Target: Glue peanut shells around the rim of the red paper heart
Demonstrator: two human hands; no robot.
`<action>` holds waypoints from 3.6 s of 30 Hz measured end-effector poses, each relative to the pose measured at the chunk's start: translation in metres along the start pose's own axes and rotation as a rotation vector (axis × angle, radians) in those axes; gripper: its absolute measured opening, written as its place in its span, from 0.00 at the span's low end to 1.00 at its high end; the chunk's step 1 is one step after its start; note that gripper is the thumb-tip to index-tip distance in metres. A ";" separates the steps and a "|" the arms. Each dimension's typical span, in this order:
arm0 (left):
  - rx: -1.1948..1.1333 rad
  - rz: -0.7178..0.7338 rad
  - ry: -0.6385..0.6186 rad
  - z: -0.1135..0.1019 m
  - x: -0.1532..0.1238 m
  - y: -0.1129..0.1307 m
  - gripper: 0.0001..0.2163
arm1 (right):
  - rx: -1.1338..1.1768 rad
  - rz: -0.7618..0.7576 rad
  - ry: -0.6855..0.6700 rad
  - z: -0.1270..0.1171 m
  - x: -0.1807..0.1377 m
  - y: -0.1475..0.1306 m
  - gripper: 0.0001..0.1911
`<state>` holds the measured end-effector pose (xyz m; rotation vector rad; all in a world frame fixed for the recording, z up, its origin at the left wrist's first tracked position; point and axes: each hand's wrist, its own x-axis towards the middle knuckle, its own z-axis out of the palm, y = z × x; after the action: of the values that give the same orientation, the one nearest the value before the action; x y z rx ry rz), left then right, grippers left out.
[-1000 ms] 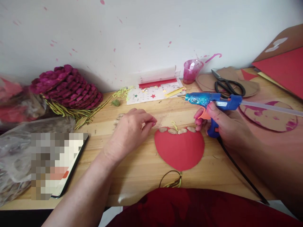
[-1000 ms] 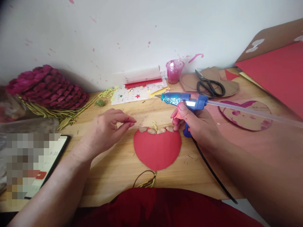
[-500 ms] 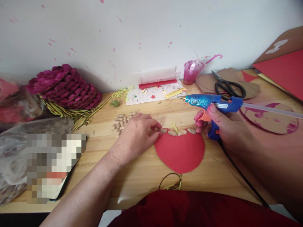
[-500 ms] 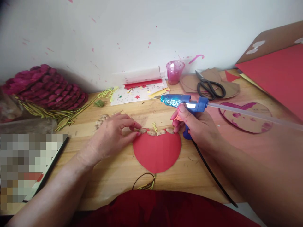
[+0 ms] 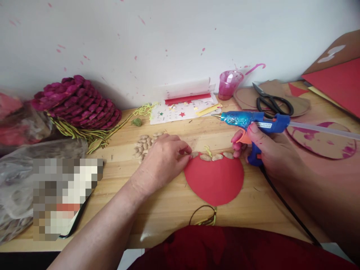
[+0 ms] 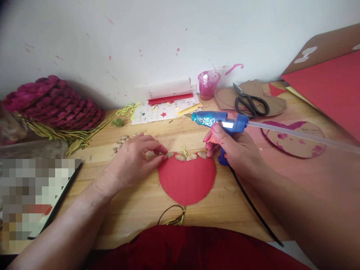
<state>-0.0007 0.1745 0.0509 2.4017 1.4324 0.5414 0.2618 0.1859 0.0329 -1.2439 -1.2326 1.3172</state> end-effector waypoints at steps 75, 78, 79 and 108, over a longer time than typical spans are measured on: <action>-0.242 -0.227 -0.093 -0.019 -0.004 0.007 0.07 | -0.035 -0.018 0.022 -0.003 0.003 -0.005 0.24; -0.233 -0.212 -0.124 -0.016 -0.005 0.006 0.12 | -0.069 0.015 0.042 -0.004 0.005 -0.006 0.27; -0.225 -0.199 -0.121 -0.015 -0.005 0.006 0.14 | -0.078 0.025 0.045 -0.004 0.006 -0.006 0.27; -0.009 0.101 0.129 0.003 -0.001 0.002 0.05 | -0.107 0.001 0.045 0.000 -0.004 -0.009 0.26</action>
<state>0.0018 0.1727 0.0494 2.4824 1.3608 0.7381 0.2618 0.1831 0.0423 -1.3421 -1.2842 1.2309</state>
